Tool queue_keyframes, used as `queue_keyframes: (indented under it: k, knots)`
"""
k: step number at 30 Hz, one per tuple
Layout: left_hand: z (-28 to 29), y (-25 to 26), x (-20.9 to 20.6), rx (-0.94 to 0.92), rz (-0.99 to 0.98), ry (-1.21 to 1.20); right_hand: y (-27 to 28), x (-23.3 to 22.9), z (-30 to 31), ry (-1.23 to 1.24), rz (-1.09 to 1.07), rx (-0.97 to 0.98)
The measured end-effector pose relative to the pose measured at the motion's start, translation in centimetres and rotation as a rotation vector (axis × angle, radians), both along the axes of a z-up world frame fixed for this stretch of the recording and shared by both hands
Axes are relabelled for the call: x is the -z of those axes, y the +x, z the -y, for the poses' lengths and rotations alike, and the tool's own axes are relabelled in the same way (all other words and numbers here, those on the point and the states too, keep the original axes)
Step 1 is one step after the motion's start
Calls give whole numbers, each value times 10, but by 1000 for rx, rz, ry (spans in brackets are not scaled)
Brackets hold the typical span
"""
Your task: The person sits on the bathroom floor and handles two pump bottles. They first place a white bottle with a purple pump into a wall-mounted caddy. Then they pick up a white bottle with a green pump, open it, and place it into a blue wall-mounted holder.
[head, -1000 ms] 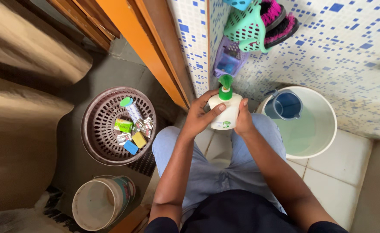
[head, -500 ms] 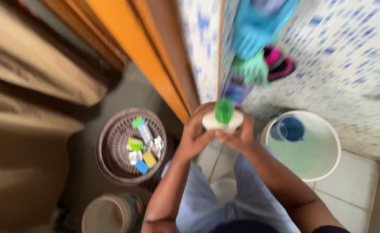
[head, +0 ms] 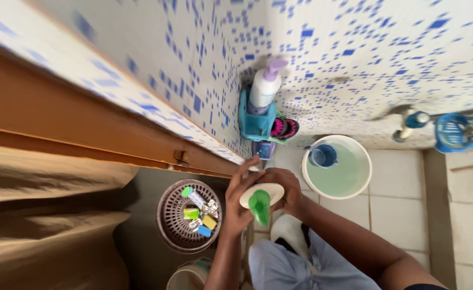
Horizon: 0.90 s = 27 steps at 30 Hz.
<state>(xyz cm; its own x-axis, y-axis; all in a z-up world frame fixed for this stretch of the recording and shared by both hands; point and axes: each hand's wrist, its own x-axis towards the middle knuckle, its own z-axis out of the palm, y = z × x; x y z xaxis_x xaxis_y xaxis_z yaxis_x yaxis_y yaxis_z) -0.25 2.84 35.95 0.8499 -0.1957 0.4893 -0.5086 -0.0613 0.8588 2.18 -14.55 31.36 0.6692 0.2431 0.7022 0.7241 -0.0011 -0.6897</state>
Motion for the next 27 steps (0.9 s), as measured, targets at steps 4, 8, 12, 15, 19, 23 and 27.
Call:
queue_keyframes:
  k: [4,8,12,15,19,23,27]
  knots:
    - [-4,-32,-58,114,-138,52,-27,-61,14,-8,-94,-49]
    - [-1,-62,-108,93,-56,157,-48,-110,30,-23,-134,-103]
    - [23,-99,-144,62,-137,86,-72,-151,49,-73,-168,-80]
    - [34,-119,-169,61,-202,31,-98,-170,56,-30,-224,-59]
    - [44,-134,-200,17,-152,55,-112,-196,56,45,-296,-68]
    - [49,-129,-214,-50,-285,87,-108,-213,50,67,-302,29]
    - [56,-116,-214,5,-330,-128,-102,-233,51,43,-370,112]
